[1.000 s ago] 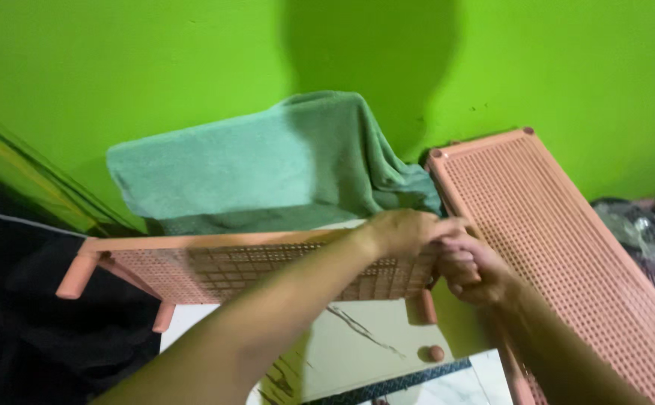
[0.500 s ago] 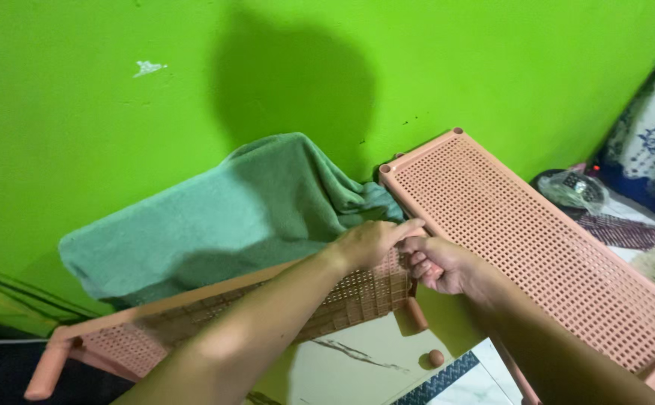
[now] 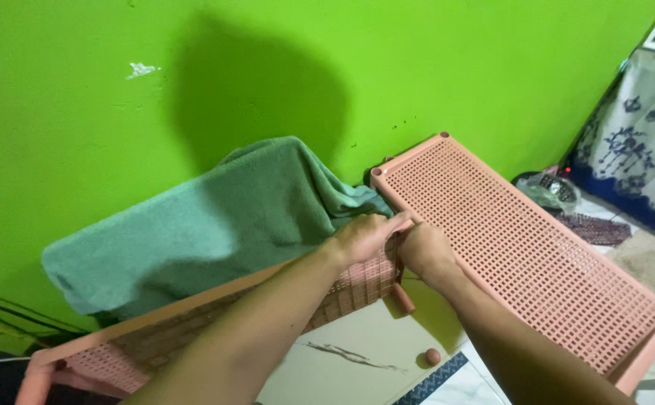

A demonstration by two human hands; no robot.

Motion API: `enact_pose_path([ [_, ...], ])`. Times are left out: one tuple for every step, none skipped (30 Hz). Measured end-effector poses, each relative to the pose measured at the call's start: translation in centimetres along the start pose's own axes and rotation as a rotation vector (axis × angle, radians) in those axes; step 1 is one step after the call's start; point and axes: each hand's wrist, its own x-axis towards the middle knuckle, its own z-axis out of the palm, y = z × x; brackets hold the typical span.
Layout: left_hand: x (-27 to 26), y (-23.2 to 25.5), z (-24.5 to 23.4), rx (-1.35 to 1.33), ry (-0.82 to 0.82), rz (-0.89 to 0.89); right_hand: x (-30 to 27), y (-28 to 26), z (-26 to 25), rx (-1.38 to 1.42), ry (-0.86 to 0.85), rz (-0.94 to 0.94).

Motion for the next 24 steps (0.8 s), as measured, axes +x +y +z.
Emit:
enact_pose_path([
  [0.0,-0.1,-0.3,-0.019,0.048,0.037,0.3,0.0,-0.3,0.157,-0.076,0.057],
  [-0.5,0.1,-0.1,-0.046,0.085,0.071,-0.2,0.0,-0.3,0.317,-0.161,0.122],
  [-0.9,0.4,0.0,-0.072,0.121,0.106,-0.6,0.3,-0.4,0.478,-0.246,0.187],
  [-1.0,0.5,-0.1,-0.208,0.052,-0.038,-0.7,0.5,-0.6,0.637,-0.338,0.267],
  [-1.1,0.8,-0.2,-0.343,-0.019,-0.183,-0.9,0.9,-0.8,0.796,-0.431,0.346],
  [-0.9,1.0,-0.6,-0.475,-0.082,-0.327,-0.7,1.4,-1.2,0.951,-0.521,0.418],
  [-0.7,1.2,-0.8,-0.300,-0.064,-0.230,-0.6,1.9,-1.3,1.171,-0.599,0.490],
  [-0.4,1.3,-1.0,-0.121,-0.047,-0.135,-0.5,2.4,-1.3,1.396,-0.677,0.560],
  [-0.1,1.2,-1.2,0.059,-0.031,-0.040,-0.3,2.8,-1.1,1.622,-0.755,0.628],
  [-0.2,1.1,-1.0,0.055,-0.045,-0.046,-0.4,3.2,-0.5,1.683,-0.779,0.655],
  [-0.3,0.8,-0.7,0.051,-0.058,-0.051,-0.4,3.4,0.1,1.745,-0.804,0.681],
  [-0.1,0.8,-0.1,0.038,-0.068,-0.053,-0.8,3.8,0.7,1.797,-0.826,0.717],
  [-0.2,0.8,0.5,-0.164,-0.050,-0.108,-1.1,4.1,1.2,1.612,-0.756,0.681],
  [0.0,0.1,0.6,-0.346,-0.032,-0.153,-0.8,3.9,2.0,1.442,-0.673,0.630],
  [0.2,-0.4,0.6,-0.528,-0.015,-0.198,-0.6,3.5,2.7,1.271,-0.589,0.580],
  [0.5,-0.7,0.6,-0.309,0.003,-0.107,-0.5,3.1,3.4,0.723,-0.317,0.360],
  [0.8,-0.8,0.5,-0.090,0.022,-0.016,-0.4,2.8,3.9,0.178,-0.048,0.129],
  [0.7,-0.8,0.7,0.122,0.037,0.069,-0.4,2.5,4.4,0.167,-0.127,0.299],
  [0.5,-0.7,0.8,0.115,0.031,0.076,-0.5,2.3,4.9,0.156,-0.212,0.468],
  [0.4,-0.4,0.9,0.103,0.028,0.082,-0.7,2.5,4.9,0.164,-0.199,0.414],
  [0.2,0.1,0.8,0.091,0.024,0.088,-0.6,2.8,4.7,0.173,-0.186,0.361],
  [0.1,0.4,0.4,0.081,0.026,0.061,-0.5,3.3,4.4,0.185,-0.167,0.311],
  [-0.3,0.8,0.0,0.068,0.028,0.047,-0.8,3.7,4.0,0.587,-0.378,0.390],
  [-0.6,0.8,-0.8,0.059,0.027,0.038,-0.9,4.2,3.4,0.994,-0.584,0.443],
])
